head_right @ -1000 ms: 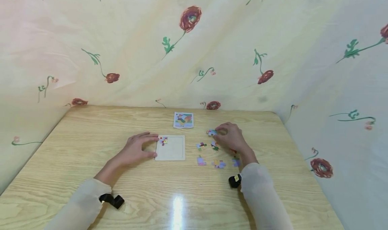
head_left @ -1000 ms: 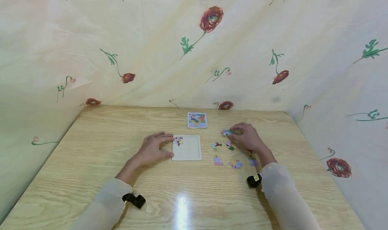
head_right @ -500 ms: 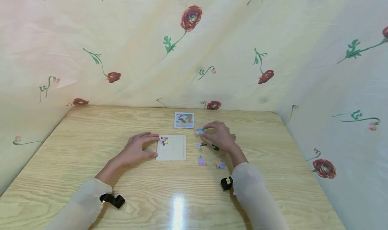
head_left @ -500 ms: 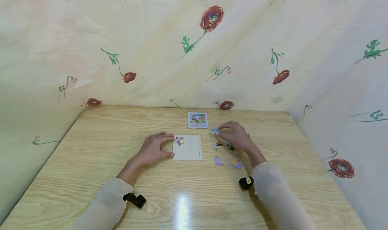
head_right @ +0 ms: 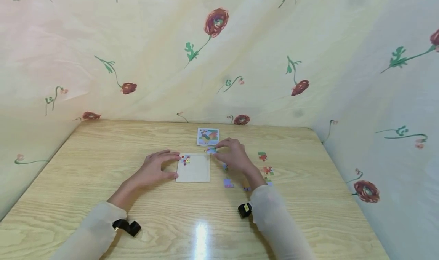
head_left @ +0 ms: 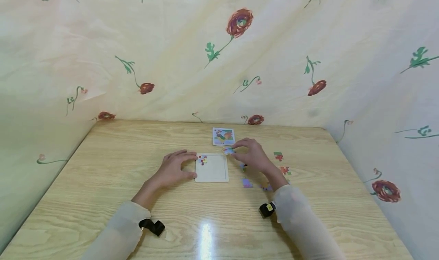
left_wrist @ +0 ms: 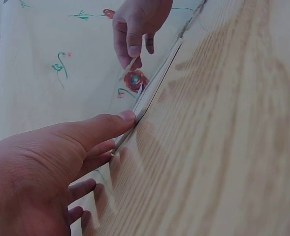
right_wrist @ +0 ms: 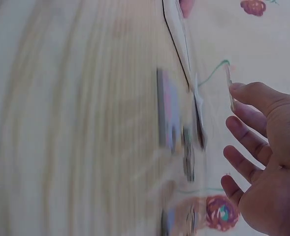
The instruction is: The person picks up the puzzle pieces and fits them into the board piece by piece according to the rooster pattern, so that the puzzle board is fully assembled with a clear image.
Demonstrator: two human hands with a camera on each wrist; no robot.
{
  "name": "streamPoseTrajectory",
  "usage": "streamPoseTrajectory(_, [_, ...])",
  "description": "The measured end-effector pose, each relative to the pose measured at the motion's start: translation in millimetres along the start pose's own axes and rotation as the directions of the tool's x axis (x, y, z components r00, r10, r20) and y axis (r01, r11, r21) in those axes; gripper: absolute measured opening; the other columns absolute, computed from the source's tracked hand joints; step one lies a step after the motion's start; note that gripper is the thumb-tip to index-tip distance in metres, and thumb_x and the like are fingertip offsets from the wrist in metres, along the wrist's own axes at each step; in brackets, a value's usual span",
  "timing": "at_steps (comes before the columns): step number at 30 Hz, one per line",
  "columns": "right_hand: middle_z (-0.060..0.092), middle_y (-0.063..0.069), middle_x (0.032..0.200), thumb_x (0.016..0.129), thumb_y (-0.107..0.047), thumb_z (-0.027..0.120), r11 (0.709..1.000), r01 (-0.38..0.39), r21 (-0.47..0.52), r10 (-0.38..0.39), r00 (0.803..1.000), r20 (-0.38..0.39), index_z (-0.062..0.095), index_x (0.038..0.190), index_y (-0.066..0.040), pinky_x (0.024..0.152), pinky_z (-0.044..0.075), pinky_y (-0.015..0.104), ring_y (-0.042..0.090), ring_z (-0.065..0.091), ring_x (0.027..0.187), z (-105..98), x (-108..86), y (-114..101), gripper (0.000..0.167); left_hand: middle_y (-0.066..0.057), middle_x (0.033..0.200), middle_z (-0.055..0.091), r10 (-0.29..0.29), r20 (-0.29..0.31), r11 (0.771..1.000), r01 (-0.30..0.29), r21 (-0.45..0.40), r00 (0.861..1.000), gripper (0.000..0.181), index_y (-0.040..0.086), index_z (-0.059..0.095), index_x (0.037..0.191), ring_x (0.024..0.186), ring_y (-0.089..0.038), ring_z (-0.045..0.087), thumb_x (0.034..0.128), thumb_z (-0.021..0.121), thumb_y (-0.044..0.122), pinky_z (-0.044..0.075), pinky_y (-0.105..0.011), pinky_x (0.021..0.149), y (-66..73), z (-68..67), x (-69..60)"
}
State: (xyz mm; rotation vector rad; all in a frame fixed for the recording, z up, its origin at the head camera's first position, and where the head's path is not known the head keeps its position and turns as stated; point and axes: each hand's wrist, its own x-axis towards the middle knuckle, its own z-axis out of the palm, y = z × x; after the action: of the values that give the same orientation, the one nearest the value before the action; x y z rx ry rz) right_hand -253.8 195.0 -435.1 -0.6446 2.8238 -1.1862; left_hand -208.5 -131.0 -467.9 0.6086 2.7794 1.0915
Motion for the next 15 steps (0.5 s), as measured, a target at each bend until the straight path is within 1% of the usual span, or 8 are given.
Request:
streamPoseTrajectory(3, [0.069,0.013,0.129,0.092,-0.020,0.078,1.000,0.010,0.011,-0.010,1.000,0.003,0.077,0.115,-0.009,0.109,0.045,0.062,0.038,0.054,0.128,6,3.5,-6,0.025,0.004,0.158,0.052,0.004,-0.003,1.000,-0.004,-0.003,1.000,0.063,0.023,0.062,0.144,0.158,-0.032,0.028,0.0866,0.082,0.039,0.012,-0.066,0.123,-0.5,0.1,-0.3])
streamPoseTrajectory(7, [0.068,0.011,0.131,0.092,-0.021,0.078,1.000,0.000,0.028,-0.001,1.000,0.017,0.077,0.114,-0.011,0.109,0.046,0.061,0.038,0.053,0.129,15,7.8,-11,0.024,0.004,0.158,0.052,0.007,-0.004,1.000,-0.007,-0.002,1.000,0.063,0.024,0.062,0.144,0.157,-0.032,0.029,0.0866,0.082,0.039,0.012,-0.067,0.123,-1.3,0.4,0.1])
streamPoseTrajectory(12, [0.068,0.011,0.131,0.092,-0.021,0.079,1.000,-0.003,0.019,0.003,0.999,0.037,0.077,0.114,-0.011,0.110,0.045,0.060,0.037,0.053,0.130,23,12.2,-17,0.024,0.004,0.158,0.052,0.007,-0.004,1.000,-0.007,0.002,1.000,0.063,0.024,0.062,0.144,0.157,-0.033,0.029,0.0864,0.082,0.040,0.013,-0.067,0.123,-1.7,0.4,1.0])
streamPoseTrajectory(15, [0.069,0.011,0.128,0.092,-0.020,0.078,1.000,0.011,0.016,-0.012,0.998,0.054,0.077,0.113,-0.010,0.109,0.046,0.058,0.036,0.056,0.127,26,14.3,-19,0.024,0.004,0.158,0.052,0.003,-0.002,1.000,-0.003,0.004,1.000,0.063,0.024,0.062,0.144,0.158,-0.032,0.029,0.0863,0.082,0.040,0.013,-0.067,0.123,-1.5,0.1,1.6])
